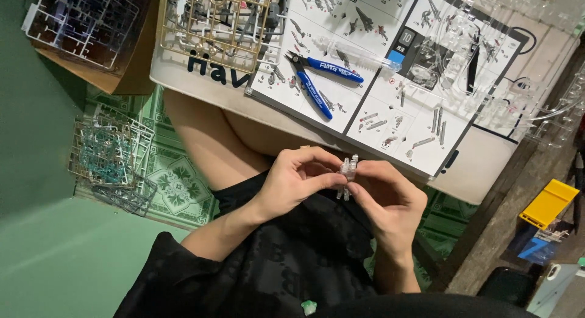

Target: The person assembles small transparent plastic parts by hand, snapping them together in sequence while referencing an instruction manual. They handle multiple small components and align them to form a longer assembled piece.

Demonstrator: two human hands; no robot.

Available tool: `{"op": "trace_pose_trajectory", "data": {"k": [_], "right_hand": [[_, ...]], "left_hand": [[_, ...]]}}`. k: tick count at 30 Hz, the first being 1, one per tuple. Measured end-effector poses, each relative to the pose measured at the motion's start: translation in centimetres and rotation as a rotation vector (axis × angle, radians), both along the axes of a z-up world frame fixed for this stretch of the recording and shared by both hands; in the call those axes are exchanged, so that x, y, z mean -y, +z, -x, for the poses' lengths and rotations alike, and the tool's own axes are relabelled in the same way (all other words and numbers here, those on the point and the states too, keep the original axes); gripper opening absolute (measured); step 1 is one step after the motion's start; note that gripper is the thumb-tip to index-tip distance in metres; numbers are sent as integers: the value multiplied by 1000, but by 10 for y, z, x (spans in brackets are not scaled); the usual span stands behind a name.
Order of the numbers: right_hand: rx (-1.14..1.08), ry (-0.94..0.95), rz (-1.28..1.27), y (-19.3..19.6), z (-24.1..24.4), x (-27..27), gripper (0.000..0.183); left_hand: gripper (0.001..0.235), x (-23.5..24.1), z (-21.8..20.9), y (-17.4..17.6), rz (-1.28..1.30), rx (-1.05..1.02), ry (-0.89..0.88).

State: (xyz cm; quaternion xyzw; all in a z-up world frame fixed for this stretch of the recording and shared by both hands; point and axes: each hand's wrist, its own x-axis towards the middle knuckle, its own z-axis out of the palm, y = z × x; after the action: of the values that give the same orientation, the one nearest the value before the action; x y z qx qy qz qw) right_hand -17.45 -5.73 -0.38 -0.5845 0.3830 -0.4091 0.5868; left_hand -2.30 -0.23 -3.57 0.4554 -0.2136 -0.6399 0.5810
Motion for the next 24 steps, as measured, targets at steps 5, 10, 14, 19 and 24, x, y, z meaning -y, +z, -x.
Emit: {"op": "trace_pose_trajectory", "data": {"k": [5,10,14,19,24], "right_hand": [[27,-36,33,-12,3,-3,22],[-108,-45,208,-3,-2,-6,20],[-164,-44,278,-9,0,-9,19],[-202,-40,323,-4,0,-11,19],[-481,32,393,12,-6,-14,25]], "left_hand": [[21,0,2,-6,16,15,45],[20,-1,3,-8,34,-9,84],[20,0,1,-11,59,-27,96],[19,-1,-4,-11,77,-45,92],[15,1,-13,2,114,-50,5]]}}
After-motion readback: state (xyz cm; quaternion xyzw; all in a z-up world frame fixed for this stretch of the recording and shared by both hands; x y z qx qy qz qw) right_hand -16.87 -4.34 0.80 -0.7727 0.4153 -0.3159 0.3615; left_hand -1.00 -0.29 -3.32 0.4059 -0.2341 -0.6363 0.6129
